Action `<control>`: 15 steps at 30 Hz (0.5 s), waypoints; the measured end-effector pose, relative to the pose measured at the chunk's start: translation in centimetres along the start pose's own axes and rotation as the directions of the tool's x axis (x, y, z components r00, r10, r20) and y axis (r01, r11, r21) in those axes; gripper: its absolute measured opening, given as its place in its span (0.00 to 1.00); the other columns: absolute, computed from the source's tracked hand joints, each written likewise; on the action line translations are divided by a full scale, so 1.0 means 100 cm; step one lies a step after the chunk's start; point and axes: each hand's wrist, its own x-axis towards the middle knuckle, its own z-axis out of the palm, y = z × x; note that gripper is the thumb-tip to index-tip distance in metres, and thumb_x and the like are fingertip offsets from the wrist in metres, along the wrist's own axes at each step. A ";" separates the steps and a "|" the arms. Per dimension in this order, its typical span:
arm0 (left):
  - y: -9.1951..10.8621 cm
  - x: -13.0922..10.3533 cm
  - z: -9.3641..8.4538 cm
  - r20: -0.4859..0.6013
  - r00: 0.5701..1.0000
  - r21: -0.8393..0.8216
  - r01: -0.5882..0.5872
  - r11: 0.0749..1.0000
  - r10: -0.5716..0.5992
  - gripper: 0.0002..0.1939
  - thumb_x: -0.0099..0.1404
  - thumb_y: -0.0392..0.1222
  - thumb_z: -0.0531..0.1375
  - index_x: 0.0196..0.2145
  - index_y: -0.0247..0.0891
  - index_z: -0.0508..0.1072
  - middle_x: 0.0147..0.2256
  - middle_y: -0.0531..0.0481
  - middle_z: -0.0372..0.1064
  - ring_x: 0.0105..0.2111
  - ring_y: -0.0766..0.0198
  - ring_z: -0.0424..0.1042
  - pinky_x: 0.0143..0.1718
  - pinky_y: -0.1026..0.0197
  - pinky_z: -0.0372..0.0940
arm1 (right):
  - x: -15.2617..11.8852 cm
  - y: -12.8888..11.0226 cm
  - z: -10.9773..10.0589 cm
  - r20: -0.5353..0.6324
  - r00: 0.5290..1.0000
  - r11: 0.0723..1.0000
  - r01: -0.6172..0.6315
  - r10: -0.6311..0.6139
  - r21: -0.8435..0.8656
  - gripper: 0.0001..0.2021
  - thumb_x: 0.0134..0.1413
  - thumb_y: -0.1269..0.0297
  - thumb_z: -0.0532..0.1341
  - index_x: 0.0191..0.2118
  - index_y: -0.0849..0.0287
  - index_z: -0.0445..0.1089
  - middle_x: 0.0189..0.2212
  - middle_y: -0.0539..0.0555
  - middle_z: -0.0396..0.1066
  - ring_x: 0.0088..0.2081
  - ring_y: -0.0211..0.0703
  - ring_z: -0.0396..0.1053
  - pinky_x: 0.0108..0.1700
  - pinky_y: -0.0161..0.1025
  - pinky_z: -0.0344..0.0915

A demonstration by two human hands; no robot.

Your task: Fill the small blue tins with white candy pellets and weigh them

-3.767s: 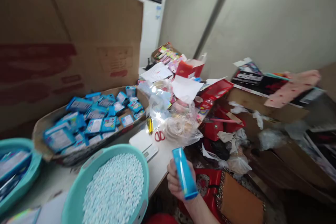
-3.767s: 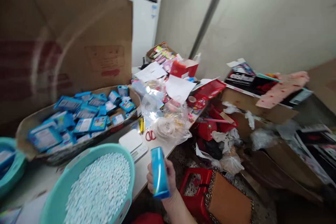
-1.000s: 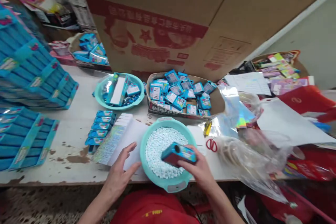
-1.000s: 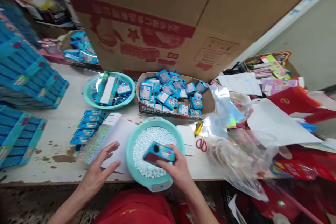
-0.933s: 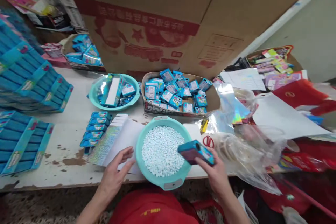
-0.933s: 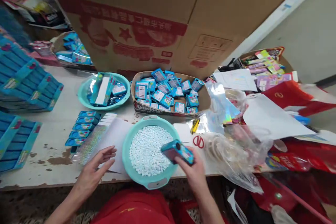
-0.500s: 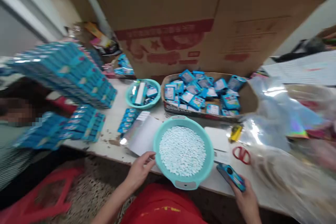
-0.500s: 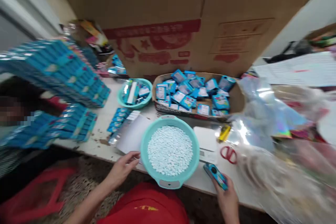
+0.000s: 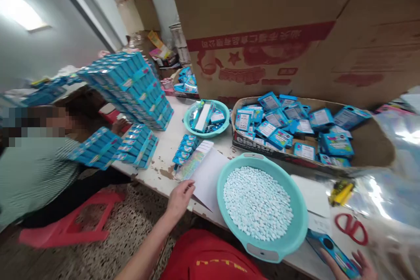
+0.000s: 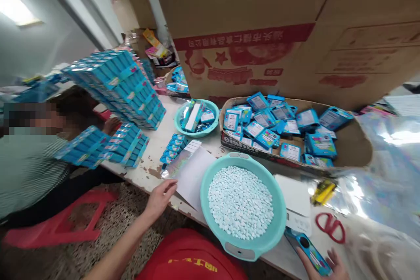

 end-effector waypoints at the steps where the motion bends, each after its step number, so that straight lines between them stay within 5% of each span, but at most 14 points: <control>1: -0.006 0.010 -0.008 -0.034 0.999 0.002 -0.004 1.000 0.004 0.14 0.54 0.51 0.57 0.33 0.41 0.76 0.35 0.47 0.75 0.37 0.56 0.72 0.43 0.58 0.64 | -0.003 -0.002 0.004 -0.050 0.999 1.000 0.012 -0.011 0.021 0.46 0.19 0.45 0.68 0.49 0.64 0.58 0.54 0.74 0.59 0.54 0.73 0.59 0.53 0.60 0.59; 5: -0.016 0.055 -0.020 -0.035 0.997 0.050 -0.062 0.997 0.063 0.16 0.53 0.54 0.58 0.33 0.43 0.75 0.34 0.50 0.75 0.33 0.57 0.72 0.40 0.59 0.65 | -0.008 -0.012 0.020 -0.197 0.980 0.991 0.042 -0.017 0.126 0.40 0.18 0.46 0.68 0.43 0.62 0.62 0.44 0.62 0.67 0.48 0.63 0.65 0.50 0.56 0.62; 7: -0.007 0.068 -0.002 0.078 0.980 0.018 -0.185 0.983 0.183 0.15 0.56 0.53 0.56 0.34 0.43 0.75 0.34 0.49 0.74 0.34 0.57 0.72 0.40 0.59 0.65 | -0.007 -0.016 0.024 -0.216 0.975 0.991 -0.017 0.045 0.133 0.34 0.17 0.45 0.67 0.36 0.61 0.64 0.33 0.55 0.70 0.40 0.57 0.68 0.46 0.53 0.63; 9: 0.014 0.067 0.033 0.250 0.906 -0.071 -0.334 0.940 0.341 0.13 0.59 0.50 0.55 0.35 0.43 0.75 0.37 0.47 0.74 0.39 0.56 0.71 0.44 0.58 0.64 | -0.011 -0.021 0.025 -0.240 0.966 0.989 -0.073 0.101 0.126 0.31 0.17 0.44 0.66 0.31 0.60 0.65 0.25 0.51 0.68 0.34 0.53 0.67 0.43 0.51 0.64; 11: 0.040 0.055 0.080 0.450 0.761 -0.121 -0.466 0.877 0.467 0.14 0.62 0.48 0.54 0.39 0.42 0.75 0.40 0.45 0.73 0.44 0.54 0.70 0.48 0.55 0.62 | -0.022 -0.028 0.023 -0.285 0.948 0.987 -0.117 0.144 0.107 0.29 0.18 0.43 0.65 0.30 0.59 0.65 0.23 0.50 0.66 0.31 0.52 0.67 0.41 0.50 0.64; 15: 0.070 0.033 0.184 0.769 0.306 -0.141 -0.775 0.616 0.561 0.28 0.60 0.52 0.57 0.55 0.36 0.65 0.57 0.37 0.60 0.59 0.47 0.54 0.59 0.45 0.49 | -0.051 -0.037 0.005 -0.395 0.895 0.976 -0.217 0.206 0.017 0.30 0.21 0.42 0.66 0.32 0.58 0.65 0.28 0.55 0.68 0.33 0.56 0.67 0.40 0.54 0.64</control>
